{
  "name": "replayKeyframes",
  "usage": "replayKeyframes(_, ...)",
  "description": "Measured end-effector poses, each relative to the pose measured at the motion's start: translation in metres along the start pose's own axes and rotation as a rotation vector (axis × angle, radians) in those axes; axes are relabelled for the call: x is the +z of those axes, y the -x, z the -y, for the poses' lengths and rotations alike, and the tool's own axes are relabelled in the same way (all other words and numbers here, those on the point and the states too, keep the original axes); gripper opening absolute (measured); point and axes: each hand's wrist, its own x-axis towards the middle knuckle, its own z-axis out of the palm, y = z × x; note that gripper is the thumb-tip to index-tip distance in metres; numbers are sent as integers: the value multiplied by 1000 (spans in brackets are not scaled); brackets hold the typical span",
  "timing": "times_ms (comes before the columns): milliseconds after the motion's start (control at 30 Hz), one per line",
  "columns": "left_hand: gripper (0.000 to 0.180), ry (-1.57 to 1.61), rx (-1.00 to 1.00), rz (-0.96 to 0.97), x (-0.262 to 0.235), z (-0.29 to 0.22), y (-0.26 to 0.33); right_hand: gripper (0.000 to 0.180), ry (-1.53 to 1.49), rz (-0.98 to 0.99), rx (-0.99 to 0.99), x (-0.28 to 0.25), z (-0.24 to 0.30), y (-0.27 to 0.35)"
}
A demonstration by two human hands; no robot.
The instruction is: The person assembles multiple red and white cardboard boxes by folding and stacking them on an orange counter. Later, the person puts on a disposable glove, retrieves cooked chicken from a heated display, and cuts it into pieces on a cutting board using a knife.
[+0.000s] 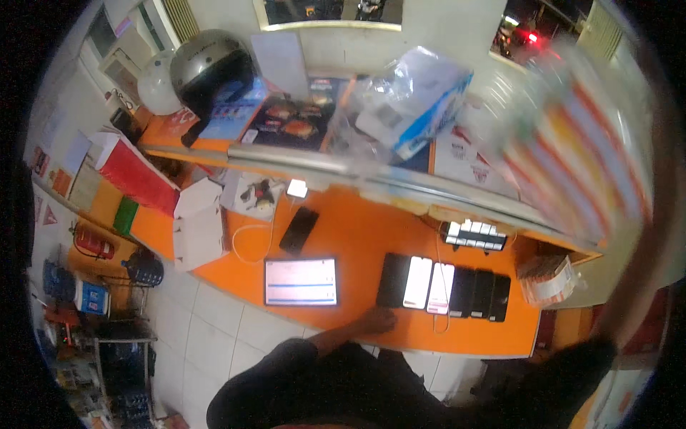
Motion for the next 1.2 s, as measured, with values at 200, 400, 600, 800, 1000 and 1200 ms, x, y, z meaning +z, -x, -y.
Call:
replayKeyframes(200, 23, -17, 240, -371, 88, 40, -2, 55, -410, -246, -183, 268, 215, -99)
replayKeyframes(400, 25, -58, 164, -338, 79, 35, 3, 56, -501, -300, -55, 458, 234, -84)
replayKeyframes(600, 26, -13, 85, -296, 80, 40, 0, 56, -714, -239, 179, 530, 266, -101)
replayKeyframes(800, 30, 31, -17, -102, 38, 15, 19, 65, -834, -272, 375, 561, 260, -93)
replayKeyframes(1000, 35, 63, -76, -220, 9, 8, 22, 66, -744, 10, 391, 568, 256, -82)
replayKeyframes(1200, 33, 120, -52, -113, -15, -7, 31, 50, -339, 4, 71, 594, 184, -117)
